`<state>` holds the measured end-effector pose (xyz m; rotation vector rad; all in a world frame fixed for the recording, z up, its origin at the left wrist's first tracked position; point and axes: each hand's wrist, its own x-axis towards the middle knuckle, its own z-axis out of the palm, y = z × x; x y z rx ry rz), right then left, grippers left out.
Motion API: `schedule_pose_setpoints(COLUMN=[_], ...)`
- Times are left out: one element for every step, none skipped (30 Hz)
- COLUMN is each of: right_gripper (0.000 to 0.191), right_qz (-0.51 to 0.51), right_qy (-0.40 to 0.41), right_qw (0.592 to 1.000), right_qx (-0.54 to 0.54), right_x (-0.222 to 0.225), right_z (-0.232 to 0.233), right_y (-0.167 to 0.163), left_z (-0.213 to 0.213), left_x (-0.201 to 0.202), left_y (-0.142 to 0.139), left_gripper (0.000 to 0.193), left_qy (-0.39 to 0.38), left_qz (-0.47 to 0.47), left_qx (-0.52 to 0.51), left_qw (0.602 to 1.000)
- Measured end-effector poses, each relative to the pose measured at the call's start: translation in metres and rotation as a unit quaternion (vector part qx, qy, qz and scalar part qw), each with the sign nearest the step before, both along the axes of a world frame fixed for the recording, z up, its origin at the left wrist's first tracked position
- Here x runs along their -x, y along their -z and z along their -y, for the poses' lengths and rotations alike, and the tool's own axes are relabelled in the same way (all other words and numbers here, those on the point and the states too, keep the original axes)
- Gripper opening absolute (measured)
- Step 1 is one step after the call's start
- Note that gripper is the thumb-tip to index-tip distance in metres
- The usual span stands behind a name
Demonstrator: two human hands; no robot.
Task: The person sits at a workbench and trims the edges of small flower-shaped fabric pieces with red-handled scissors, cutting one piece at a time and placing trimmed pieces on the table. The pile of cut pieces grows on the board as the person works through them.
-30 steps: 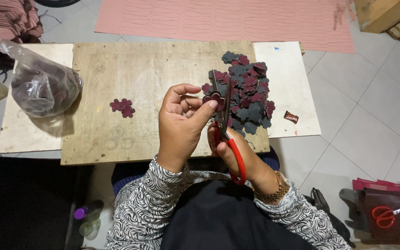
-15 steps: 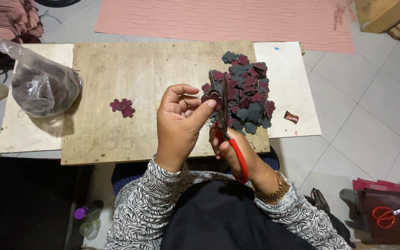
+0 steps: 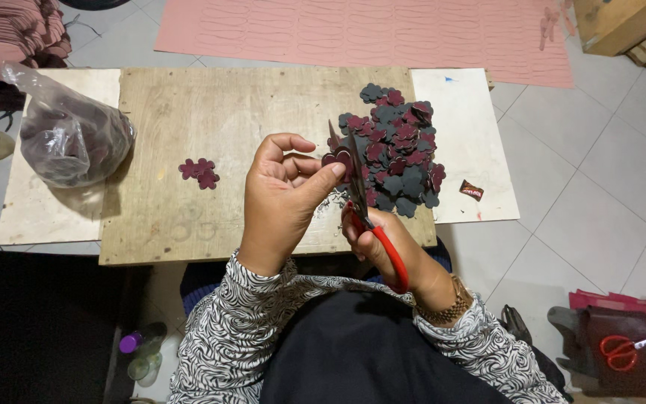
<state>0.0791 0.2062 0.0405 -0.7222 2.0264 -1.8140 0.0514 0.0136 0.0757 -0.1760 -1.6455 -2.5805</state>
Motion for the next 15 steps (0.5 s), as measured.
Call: schedule_pose_setpoints(right_gripper=[0.074, 0.074, 0.074, 0.074, 0.075, 0.075, 0.075, 0.075, 0.075, 0.076, 0.076, 0.076, 0.077, 0.077, 0.078], right_qz=[0.000, 0.000, 0.001, 0.003, 0.006, 0.009, 0.008, 0.007, 0.007, 0.007, 0.007, 0.007, 0.015, 0.024, 0.032], right_qy=[0.002, 0.003, 0.005, 0.006, 0.006, 0.007, 0.009, 0.010, 0.012, 0.011, 0.011, 0.010, 0.004, -0.002, -0.009], right_qw=[1.000, 1.000, 1.000, 1.000, 1.000, 1.000, 1.000, 1.000, 1.000, 1.000, 1.000, 1.000, 1.000, 1.000, 0.999], right_qx=[-0.002, -0.005, -0.007, -0.009, -0.011, -0.013, -0.015, -0.017, -0.019, -0.017, -0.015, -0.013, -0.008, -0.004, 0.001], right_x=[0.0001, 0.0001, 0.0002, 0.0005, 0.0011, 0.0016, 0.0020, 0.0026, 0.0031, 0.0036, 0.0040, 0.0041, 0.0040, 0.0039, 0.0037], right_z=[-0.0006, -0.0011, -0.0017, -0.0020, -0.0020, -0.0021, -0.0022, -0.0023, -0.0024, -0.0023, -0.0023, -0.0023, -0.0023, -0.0024, -0.0024], right_y=[0.0005, 0.0011, 0.0019, 0.0027, 0.0035, 0.0042, 0.0048, 0.0051, 0.0053, 0.0053, 0.0052, 0.0050, 0.0045, 0.0039, 0.0033], left_z=[0.0003, 0.0004, 0.0006, 0.0010, 0.0015, 0.0019, 0.0022, 0.0025, 0.0027, 0.0030, 0.0032, 0.0034, 0.0039, 0.0046, 0.0049], left_x=[0.0000, -0.0001, -0.0001, -0.0003, -0.0007, -0.0010, -0.0011, -0.0010, -0.0009, -0.0008, -0.0007, -0.0007, -0.0009, -0.0014, -0.0018], left_y=[-0.0002, -0.0004, -0.0007, -0.0010, -0.0014, -0.0018, -0.0024, -0.0031, -0.0038, -0.0045, -0.0053, -0.0061, -0.0069, -0.0078, -0.0085], left_gripper=[0.035, 0.035, 0.035, 0.035, 0.035, 0.034, 0.034, 0.034, 0.033, 0.034, 0.034, 0.034, 0.033, 0.033, 0.032], left_qy=[0.002, 0.004, 0.005, 0.005, 0.004, 0.004, 0.006, 0.008, 0.010, 0.012, 0.014, 0.016, 0.016, 0.017, 0.017], left_qz=[-0.001, -0.001, -0.002, -0.003, -0.005, -0.007, -0.006, -0.004, -0.002, 0.002, 0.005, 0.009, 0.006, 0.004, 0.002], left_qx=[-0.001, -0.003, -0.004, 0.002, 0.008, 0.013, 0.016, 0.019, 0.021, 0.022, 0.023, 0.023, 0.027, 0.030, 0.034], left_qw=[1.000, 1.000, 1.000, 1.000, 1.000, 1.000, 1.000, 1.000, 1.000, 1.000, 1.000, 1.000, 0.999, 0.999, 0.999])
